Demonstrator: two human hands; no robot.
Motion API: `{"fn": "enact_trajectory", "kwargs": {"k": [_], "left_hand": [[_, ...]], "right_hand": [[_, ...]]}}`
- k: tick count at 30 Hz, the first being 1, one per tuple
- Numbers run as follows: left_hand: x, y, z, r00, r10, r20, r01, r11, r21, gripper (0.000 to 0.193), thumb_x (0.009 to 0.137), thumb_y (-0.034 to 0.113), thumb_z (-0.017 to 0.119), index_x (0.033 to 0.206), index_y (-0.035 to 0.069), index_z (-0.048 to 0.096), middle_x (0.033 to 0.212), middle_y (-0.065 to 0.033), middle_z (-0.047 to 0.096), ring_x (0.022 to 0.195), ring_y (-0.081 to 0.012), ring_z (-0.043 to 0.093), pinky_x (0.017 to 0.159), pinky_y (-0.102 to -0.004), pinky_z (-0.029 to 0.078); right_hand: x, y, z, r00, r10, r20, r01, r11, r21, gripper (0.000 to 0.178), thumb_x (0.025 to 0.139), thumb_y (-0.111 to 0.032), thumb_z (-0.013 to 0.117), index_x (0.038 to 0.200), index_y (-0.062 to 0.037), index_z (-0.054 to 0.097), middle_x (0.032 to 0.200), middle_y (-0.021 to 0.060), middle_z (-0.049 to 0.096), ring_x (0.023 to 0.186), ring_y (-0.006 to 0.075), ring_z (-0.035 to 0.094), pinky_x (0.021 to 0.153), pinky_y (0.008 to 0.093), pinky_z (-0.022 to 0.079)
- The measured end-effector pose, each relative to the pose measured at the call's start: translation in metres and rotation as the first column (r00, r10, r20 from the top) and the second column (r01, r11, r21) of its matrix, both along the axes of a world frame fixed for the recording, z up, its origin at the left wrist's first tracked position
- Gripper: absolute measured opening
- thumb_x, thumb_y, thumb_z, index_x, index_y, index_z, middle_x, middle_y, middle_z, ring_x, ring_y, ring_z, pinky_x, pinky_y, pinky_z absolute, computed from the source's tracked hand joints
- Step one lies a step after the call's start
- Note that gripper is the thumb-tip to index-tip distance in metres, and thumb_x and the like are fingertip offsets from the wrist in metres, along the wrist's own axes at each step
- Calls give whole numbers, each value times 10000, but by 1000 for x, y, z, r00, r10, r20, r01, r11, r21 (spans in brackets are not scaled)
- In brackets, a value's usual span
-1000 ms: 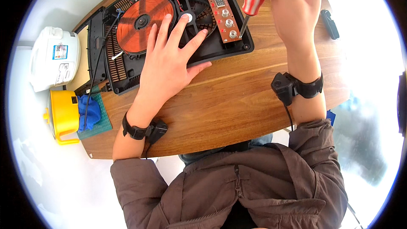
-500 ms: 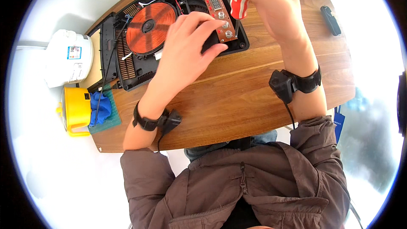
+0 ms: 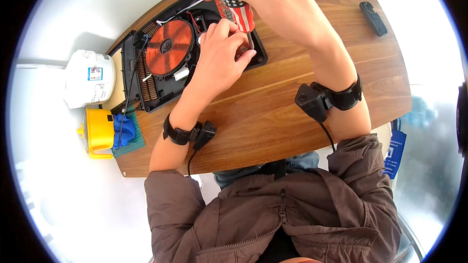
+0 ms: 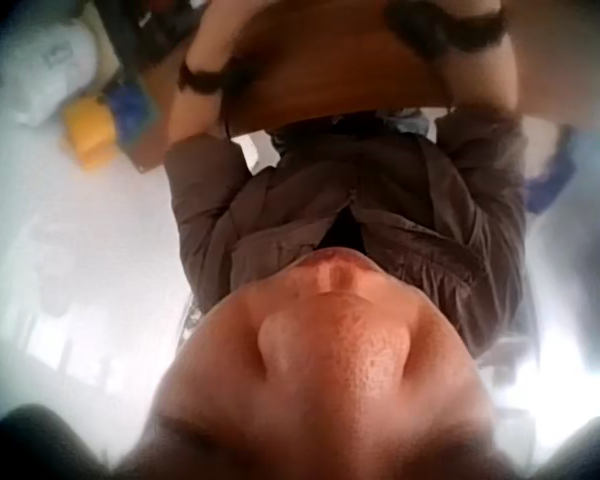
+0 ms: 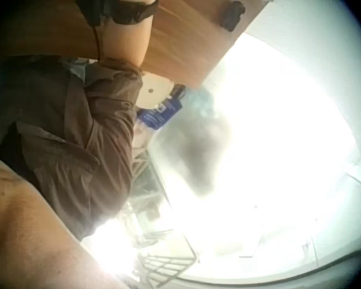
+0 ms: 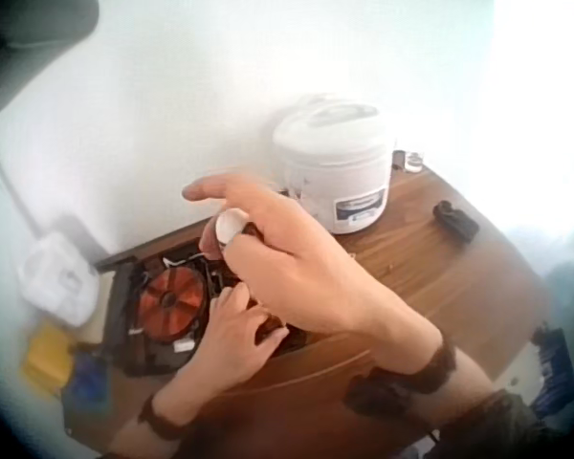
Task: The person uses a screwdriver to remove screws from the bottom of a black electric appliance. They then lift off the bottom cover and set it aside, revealing the internal components including a heating element and control panel.
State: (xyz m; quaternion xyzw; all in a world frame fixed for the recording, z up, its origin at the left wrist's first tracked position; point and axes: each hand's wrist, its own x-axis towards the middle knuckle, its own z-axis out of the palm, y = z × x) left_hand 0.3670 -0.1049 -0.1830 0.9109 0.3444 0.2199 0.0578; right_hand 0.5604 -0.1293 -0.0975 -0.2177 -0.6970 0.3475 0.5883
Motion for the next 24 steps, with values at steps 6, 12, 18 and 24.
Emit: {"fn": "enact_trajectory", "kwargs": {"k": [6, 12, 18, 24], "left_hand": [[5, -1, 2, 999, 3, -46, -1, 999, 45, 155, 834, 159, 784, 880, 49, 685, 1084, -56, 521, 1049, -270, 515, 912, -429, 375], [14, -1, 8, 999, -19, 34, 19, 1000, 11, 97, 828, 133, 776, 864, 91, 695, 1020, -21, 549, 1024, -243, 539, 902, -409, 359], [68, 18, 28, 977, -165, -133, 187, 967, 175, 91, 873, 200, 735, 858, 114, 710, 959, -44, 600, 1001, -243, 596, 890, -429, 400], [136, 65, -5, 836, -64, -545, 123, 990, 73, 120, 894, 221, 695, 896, 103, 718, 943, -92, 714, 1004, -289, 671, 875, -461, 458]], "right_hand": [[14, 10, 1, 965, 200, -168, -213, 975, -62, 478, 917, -43, 471, 1376, 74, 532, 872, 23, 617, 827, 91, 542, 784, 244, 468], [43, -3, 13, 869, 97, -485, -56, 994, 98, 409, 944, -38, 497, 1326, 94, 559, 871, 55, 645, 852, 129, 619, 774, 250, 508], [90, -5, 14, 781, -174, -599, 365, 907, 212, 383, 948, -67, 524, 1292, 87, 594, 897, 83, 641, 847, 166, 619, 833, 292, 524], [102, -14, 18, 657, -256, -709, 516, 839, 174, 380, 931, -70, 550, 1270, 93, 602, 884, 74, 629, 836, 172, 612, 824, 308, 532]]}}
